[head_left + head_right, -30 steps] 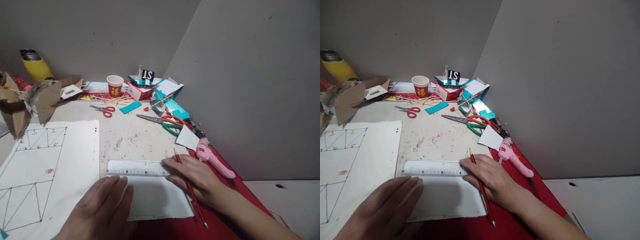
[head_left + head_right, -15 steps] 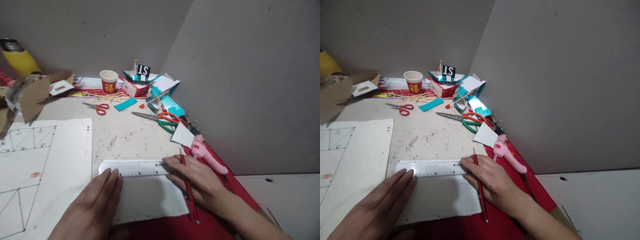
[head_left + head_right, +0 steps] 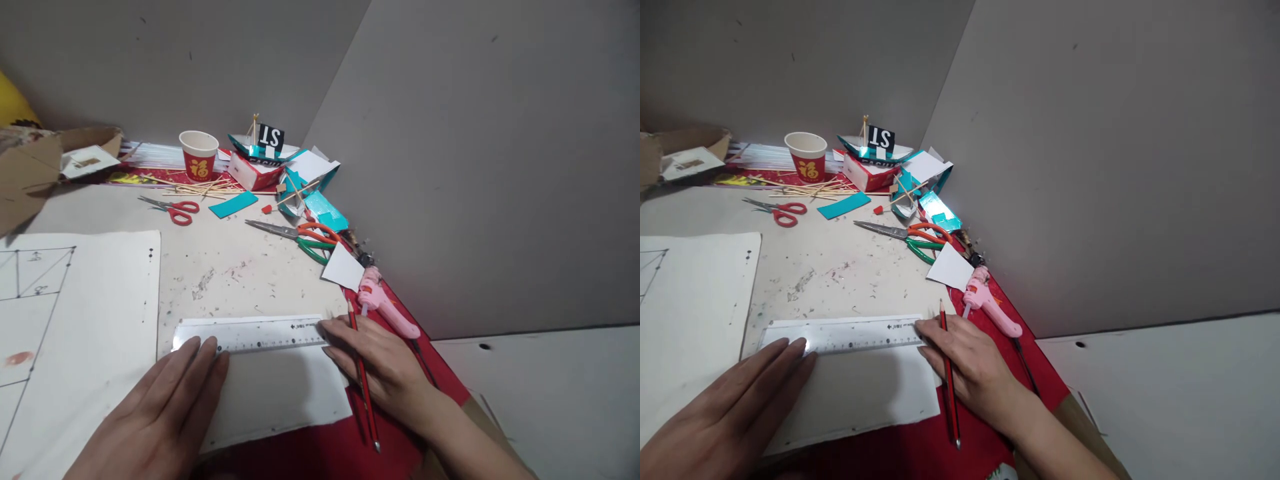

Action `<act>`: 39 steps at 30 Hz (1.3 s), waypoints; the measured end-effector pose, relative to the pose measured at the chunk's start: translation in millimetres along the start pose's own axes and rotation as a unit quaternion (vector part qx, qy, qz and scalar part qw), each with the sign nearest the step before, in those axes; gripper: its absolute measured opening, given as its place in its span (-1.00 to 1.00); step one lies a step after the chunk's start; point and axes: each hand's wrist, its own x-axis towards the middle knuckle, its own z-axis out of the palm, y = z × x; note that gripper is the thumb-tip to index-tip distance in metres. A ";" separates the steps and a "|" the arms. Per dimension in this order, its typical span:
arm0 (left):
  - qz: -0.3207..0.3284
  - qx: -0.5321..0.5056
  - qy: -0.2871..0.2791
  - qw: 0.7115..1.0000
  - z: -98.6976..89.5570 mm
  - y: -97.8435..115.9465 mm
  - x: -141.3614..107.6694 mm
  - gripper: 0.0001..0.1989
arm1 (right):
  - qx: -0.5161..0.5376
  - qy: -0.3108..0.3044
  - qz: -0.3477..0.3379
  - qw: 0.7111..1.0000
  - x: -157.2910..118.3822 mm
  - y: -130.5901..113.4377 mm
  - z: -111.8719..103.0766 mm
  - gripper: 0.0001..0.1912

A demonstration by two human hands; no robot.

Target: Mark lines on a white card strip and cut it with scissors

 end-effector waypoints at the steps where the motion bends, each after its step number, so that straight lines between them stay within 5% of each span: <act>1: 0.000 -0.005 -0.003 1.000 1.1 0.1 -0.9 -0.09 | 0.000 0.001 0.000 1.000 -0.7 -0.1 0.2 -0.57; 26: 0.022 0.000 0.009 1.000 9.0 2.4 -6.2 -0.12 | -0.011 0.029 -0.006 1.000 -5.9 -9.3 -2.8 -0.58; 39: 0.045 0.036 0.017 0.998 -1.2 1.0 5.6 -0.02 | -0.017 0.033 -0.008 0.999 -4.6 -8.8 -1.0 -0.61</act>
